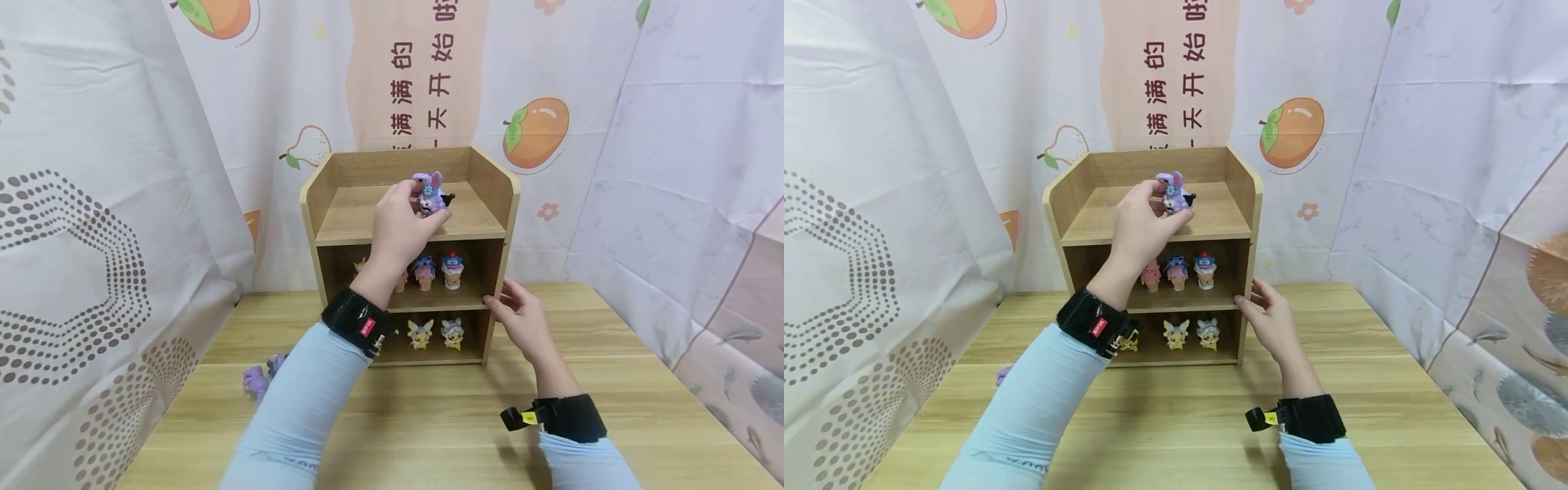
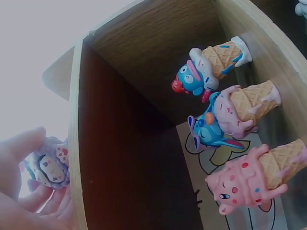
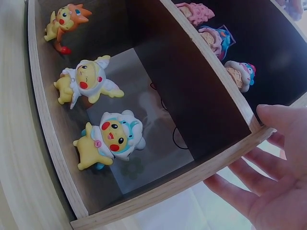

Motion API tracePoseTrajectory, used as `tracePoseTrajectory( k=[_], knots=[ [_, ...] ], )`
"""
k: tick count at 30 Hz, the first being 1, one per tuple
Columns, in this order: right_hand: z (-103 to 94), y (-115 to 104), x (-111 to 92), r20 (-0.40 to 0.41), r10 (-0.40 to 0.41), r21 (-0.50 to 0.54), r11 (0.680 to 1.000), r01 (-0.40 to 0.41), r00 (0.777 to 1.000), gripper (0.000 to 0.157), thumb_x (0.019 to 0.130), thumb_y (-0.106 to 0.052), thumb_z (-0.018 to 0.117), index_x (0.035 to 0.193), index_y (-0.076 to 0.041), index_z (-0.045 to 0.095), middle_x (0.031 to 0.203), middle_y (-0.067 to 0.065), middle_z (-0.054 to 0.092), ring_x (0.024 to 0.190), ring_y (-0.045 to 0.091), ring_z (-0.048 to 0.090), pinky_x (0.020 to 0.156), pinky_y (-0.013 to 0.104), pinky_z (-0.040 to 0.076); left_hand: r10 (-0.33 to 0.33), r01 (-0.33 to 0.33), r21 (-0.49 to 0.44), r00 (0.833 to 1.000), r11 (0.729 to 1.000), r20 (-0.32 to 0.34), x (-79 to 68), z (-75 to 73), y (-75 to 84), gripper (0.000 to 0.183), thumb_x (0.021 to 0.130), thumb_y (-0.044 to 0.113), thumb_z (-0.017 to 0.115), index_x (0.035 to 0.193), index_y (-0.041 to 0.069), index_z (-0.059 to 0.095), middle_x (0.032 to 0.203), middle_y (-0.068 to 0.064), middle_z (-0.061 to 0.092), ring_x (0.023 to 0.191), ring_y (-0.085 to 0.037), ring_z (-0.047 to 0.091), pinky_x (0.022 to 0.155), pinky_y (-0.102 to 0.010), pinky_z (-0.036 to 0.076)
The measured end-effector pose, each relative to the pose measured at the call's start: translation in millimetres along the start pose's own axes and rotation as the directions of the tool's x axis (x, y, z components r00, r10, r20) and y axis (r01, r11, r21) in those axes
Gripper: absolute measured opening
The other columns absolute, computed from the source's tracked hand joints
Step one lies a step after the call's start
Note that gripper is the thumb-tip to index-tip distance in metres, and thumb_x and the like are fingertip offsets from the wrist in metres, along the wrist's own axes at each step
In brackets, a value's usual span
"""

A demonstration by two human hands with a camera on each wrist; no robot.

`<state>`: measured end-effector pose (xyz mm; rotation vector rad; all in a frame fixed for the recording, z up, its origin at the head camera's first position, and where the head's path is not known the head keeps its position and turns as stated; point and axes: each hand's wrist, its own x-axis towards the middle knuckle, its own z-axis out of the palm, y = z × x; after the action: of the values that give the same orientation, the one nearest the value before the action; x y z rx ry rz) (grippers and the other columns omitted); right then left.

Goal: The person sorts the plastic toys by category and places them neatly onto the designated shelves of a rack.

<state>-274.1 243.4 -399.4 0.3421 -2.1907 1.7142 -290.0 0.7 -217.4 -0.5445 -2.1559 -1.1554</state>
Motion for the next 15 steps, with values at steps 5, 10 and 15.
tracePoseTrajectory(
  k=[5,10,15],
  knots=[
    [-0.8,1,0,-0.004,0.009,-0.011,1.0,-0.009,1.0,0.063,0.099,-0.019,0.069,0.153,-0.002,0.043,0.14,0.027,0.053,0.13,0.042,0.052,0.081,0.025,0.058,-0.027,0.025,0.047,0.999,0.999,0.044,3.7,4.3,3.9,0.052,0.085,0.036,0.084,0.121,0.005,0.063,0.109,-0.003,0.062,0.091,-0.014,0.059,0.073,-0.024,0.051],
    [-0.2,2,0,-0.009,0.01,-0.011,1.0,-0.01,1.0,0.063,0.099,-0.022,0.07,0.152,-0.002,0.044,0.139,0.026,0.054,0.129,0.042,0.052,0.081,0.023,0.057,-0.027,0.021,0.084,0.998,0.996,0.062,5.8,9.6,3.7,0.05,0.085,0.037,0.084,0.118,0.005,0.065,0.112,-0.005,0.064,0.095,-0.015,0.059,0.076,-0.026,0.052],
    [0.5,2,1,-0.006,-0.002,-0.01,1.0,0.002,1.0,0.061,0.099,-0.022,0.07,0.152,-0.003,0.046,0.139,0.025,0.055,0.129,0.041,0.053,0.081,0.025,0.058,-0.04,0.032,0.106,0.997,0.994,0.072,8.7,12.4,1.4,0.049,0.086,0.039,0.082,0.118,0.006,0.065,0.109,-0.003,0.063,0.097,-0.015,0.058,0.08,-0.028,0.052]
  ],
)
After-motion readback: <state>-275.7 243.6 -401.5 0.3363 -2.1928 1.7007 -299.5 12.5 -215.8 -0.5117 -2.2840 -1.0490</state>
